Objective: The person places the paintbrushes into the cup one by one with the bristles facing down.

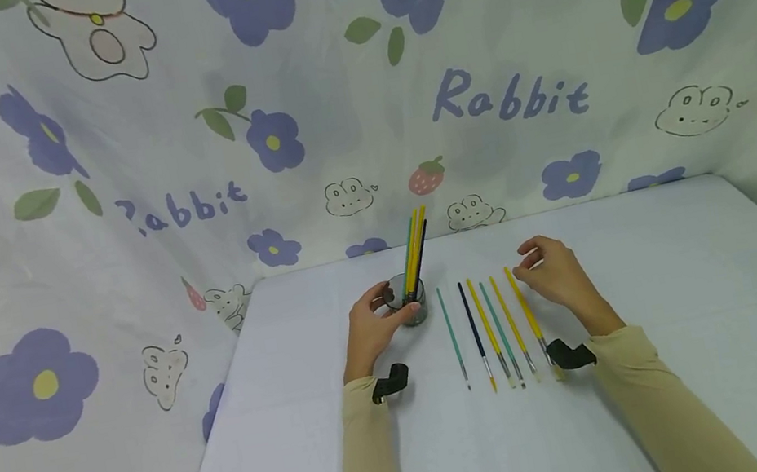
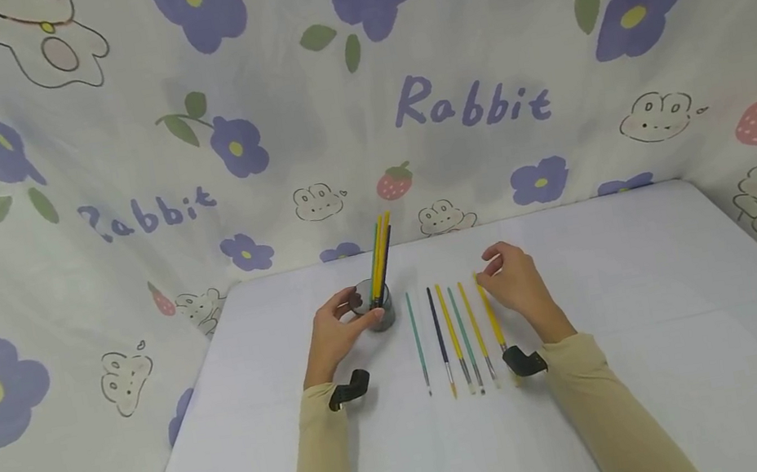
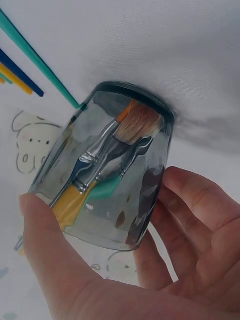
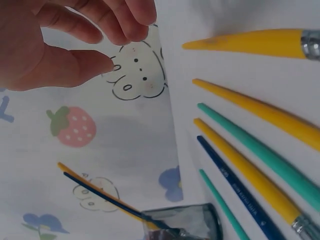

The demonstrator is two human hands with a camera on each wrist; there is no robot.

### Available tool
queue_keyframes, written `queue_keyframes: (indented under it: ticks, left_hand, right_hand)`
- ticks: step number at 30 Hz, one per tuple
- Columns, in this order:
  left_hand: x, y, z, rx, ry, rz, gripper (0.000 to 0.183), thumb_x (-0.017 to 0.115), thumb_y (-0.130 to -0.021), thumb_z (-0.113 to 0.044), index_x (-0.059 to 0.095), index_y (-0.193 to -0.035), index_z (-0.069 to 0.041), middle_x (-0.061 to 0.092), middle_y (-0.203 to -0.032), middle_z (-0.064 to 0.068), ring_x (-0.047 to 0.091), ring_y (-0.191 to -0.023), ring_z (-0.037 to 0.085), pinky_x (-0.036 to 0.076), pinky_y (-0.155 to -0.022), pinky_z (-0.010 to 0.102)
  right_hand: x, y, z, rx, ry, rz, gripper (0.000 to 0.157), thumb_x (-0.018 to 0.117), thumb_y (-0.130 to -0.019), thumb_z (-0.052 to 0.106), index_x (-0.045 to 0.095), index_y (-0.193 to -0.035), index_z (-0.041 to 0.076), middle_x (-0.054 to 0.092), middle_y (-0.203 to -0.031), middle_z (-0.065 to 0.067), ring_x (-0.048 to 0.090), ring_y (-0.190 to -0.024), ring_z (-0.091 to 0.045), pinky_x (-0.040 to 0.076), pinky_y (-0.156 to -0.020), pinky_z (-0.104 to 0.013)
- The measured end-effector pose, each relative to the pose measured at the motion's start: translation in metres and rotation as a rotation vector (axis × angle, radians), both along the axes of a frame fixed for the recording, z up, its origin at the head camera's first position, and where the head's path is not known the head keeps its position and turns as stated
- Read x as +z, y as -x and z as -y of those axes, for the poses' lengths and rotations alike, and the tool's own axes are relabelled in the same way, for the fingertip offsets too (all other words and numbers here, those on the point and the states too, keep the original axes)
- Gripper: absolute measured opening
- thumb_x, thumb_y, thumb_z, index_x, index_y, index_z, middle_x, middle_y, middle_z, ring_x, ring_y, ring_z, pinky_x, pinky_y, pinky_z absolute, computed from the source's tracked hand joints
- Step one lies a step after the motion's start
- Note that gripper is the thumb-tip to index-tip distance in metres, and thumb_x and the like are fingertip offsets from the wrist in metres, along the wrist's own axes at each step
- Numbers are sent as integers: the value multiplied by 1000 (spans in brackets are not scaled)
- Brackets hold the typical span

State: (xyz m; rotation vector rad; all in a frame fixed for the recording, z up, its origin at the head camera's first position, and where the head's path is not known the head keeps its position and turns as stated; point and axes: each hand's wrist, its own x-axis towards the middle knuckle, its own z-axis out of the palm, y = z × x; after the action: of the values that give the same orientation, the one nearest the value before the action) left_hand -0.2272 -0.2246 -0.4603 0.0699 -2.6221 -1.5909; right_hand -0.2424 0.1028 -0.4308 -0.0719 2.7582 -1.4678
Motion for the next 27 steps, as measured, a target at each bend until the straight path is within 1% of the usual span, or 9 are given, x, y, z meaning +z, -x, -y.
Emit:
queue_keyframes:
  ticks: [4, 8, 11, 15, 19, 22, 27]
  left_hand:
    - [1, -1, 2, 4, -3, 3, 83, 91, -78, -40, 57, -148, -11, 62, -140, 12, 58, -137, 31, 57, -109, 42]
    - [2, -2, 3, 1, -12, 6, 82, 90, -79, -39, 56, -148, -10, 61, -141, 13, 57, -138, 33, 56, -110, 43]
    - [3, -3, 3, -4, -17, 7, 83, 90, -79, -38, 56, -148, -8, 61, -141, 15, 57, -138, 34, 56, -110, 43]
    - [2, -2, 2, -10, -19, 9, 83, 90, -79, -38, 56, -148, -8, 62, -141, 15, 57, -138, 34, 57, -110, 43]
    - [3, -2, 1, -5, -23, 6, 82, 91, -78, -38, 57, -147, -10, 62, -141, 14, 57, -138, 33, 57, -109, 43]
    - [2, -2, 0, -3, -23, 5, 82, 91, -78, -37, 57, -147, -10, 62, -141, 14, 57, -138, 33, 57, -110, 42]
    - [2, -1, -1, -6, -20, 4, 82, 91, -79, -36, 55, -148, -8, 62, -141, 14, 56, -139, 33, 56, -110, 42]
  right_hand:
    - [-9, 3, -1, 20, -33, 16, 43, 67, -94, 15, 58, -130, -6, 70, -107, -23, 68, -76, -22, 53, -60, -25]
    - [-19, 5, -1, 45, -59, 68, 43, 68, -94, 15, 57, -130, -6, 70, -106, -22, 67, -69, -17, 54, -58, -26]
    - [-24, 5, -1, 59, -74, 107, 43, 68, -94, 15, 57, -130, -6, 70, -106, -22, 68, -67, -16, 55, -58, -26]
    - [-27, 3, -2, 80, -79, 143, 43, 69, -93, 14, 56, -128, -8, 68, -105, -23, 68, -68, -18, 58, -59, -28]
    - [-28, 3, -2, 111, -86, 178, 42, 70, -92, 13, 56, -125, -8, 67, -102, -21, 66, -70, -18, 59, -60, -27]
    - [-29, 3, -1, 122, -107, 190, 41, 72, -91, 13, 57, -124, -8, 67, -99, -18, 65, -70, -18, 57, -60, -26]
    - [-27, 0, 3, 118, -147, 215, 45, 74, -89, 14, 58, -124, -9, 67, -95, -17, 64, -69, -18, 54, -60, -26]
